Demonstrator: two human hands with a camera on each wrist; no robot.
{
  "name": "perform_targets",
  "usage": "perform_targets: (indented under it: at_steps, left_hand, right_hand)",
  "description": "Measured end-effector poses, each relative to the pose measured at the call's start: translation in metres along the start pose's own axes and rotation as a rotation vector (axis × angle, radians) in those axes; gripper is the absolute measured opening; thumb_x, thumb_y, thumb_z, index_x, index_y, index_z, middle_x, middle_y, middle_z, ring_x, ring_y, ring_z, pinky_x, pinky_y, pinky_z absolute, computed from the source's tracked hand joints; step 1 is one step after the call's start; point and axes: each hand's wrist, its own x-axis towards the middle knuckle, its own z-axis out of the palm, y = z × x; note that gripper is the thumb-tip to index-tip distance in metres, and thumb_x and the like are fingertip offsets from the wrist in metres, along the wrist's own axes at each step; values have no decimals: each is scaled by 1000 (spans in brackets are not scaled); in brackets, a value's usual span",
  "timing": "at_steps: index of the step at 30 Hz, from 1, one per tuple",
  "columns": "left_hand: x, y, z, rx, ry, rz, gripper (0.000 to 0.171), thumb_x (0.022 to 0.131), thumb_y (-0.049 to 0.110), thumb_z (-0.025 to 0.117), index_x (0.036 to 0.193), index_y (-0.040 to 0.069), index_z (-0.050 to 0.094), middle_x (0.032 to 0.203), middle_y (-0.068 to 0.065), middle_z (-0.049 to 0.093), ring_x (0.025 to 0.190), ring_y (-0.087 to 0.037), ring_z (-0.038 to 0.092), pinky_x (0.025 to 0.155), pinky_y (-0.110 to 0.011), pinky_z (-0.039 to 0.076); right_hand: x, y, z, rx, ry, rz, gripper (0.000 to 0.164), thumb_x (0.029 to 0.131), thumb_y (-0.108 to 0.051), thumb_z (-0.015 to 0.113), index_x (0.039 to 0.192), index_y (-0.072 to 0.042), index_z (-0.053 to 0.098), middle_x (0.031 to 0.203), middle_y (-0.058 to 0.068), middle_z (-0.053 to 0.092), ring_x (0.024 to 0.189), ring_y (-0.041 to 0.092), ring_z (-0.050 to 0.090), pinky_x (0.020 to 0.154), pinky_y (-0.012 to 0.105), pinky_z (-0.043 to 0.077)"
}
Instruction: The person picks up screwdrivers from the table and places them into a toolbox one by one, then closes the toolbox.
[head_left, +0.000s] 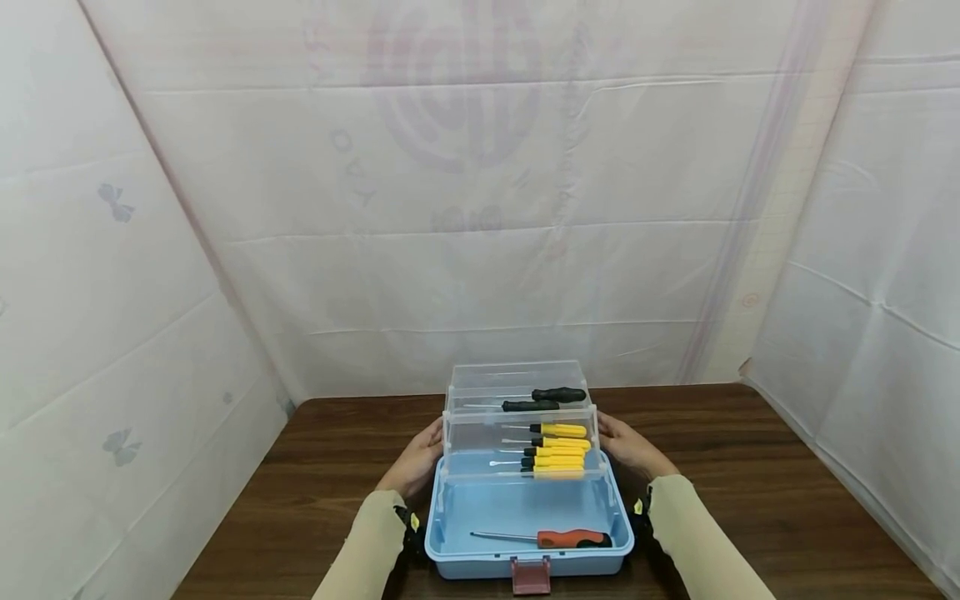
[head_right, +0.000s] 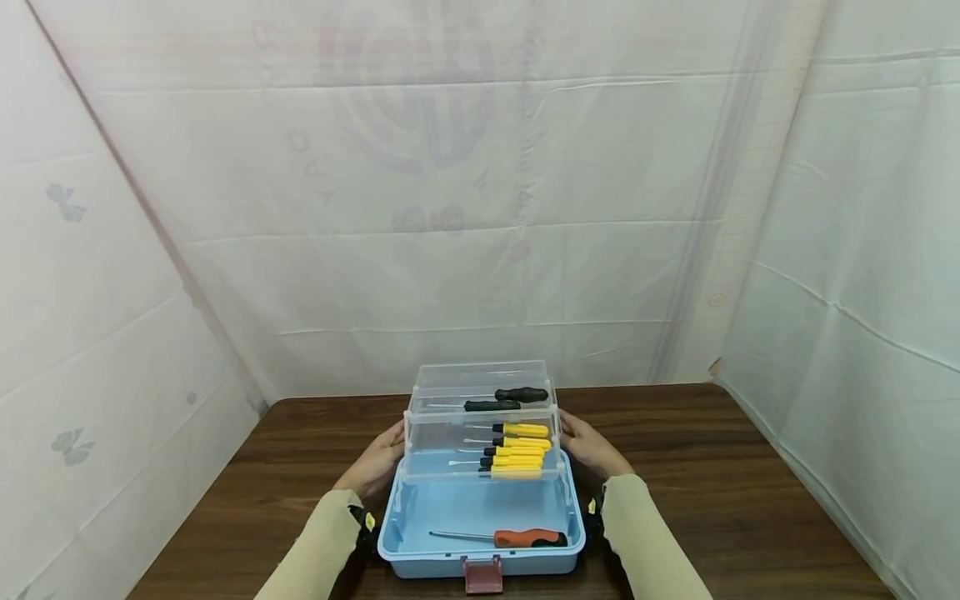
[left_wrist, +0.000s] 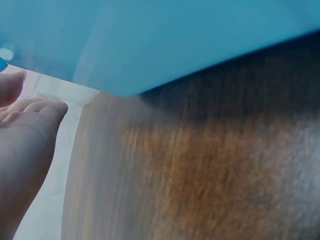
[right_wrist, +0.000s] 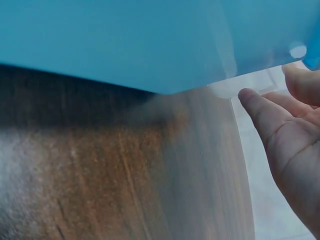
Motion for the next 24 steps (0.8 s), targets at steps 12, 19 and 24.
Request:
perform_targets:
  at_steps: [12, 19, 24]
  left_hand:
    - [0, 3, 1, -11, 36, 13, 52, 106, 19, 30, 154, 5, 14, 160, -18, 17, 147, -36, 15, 117, -57, 15]
    - [2, 4, -1, -33, 49, 8, 50, 107, 25, 24, 153, 6, 19, 160, -17, 19, 148, -35, 14, 118, -55, 13]
    - [2, 5, -2, -50, 49, 3, 51, 107, 29, 22, 153, 7, 18, 160, -16, 18, 148, -35, 12, 118, -54, 14]
  right_hand:
    - [0, -1, 0, -6, 33, -79, 58, 102, -8, 42, 151, 5, 14, 151, 28, 31, 135, 45, 39, 107, 56, 37]
    - [0, -4, -1, 58, 66, 18, 57, 105, -28, 37, 154, -6, 18, 156, 20, 29, 140, 40, 33, 110, 57, 32]
    - [0, -8, -2, 123, 53, 51, 59, 105, -37, 31, 154, -8, 18, 158, 18, 24, 142, 39, 30, 111, 55, 32]
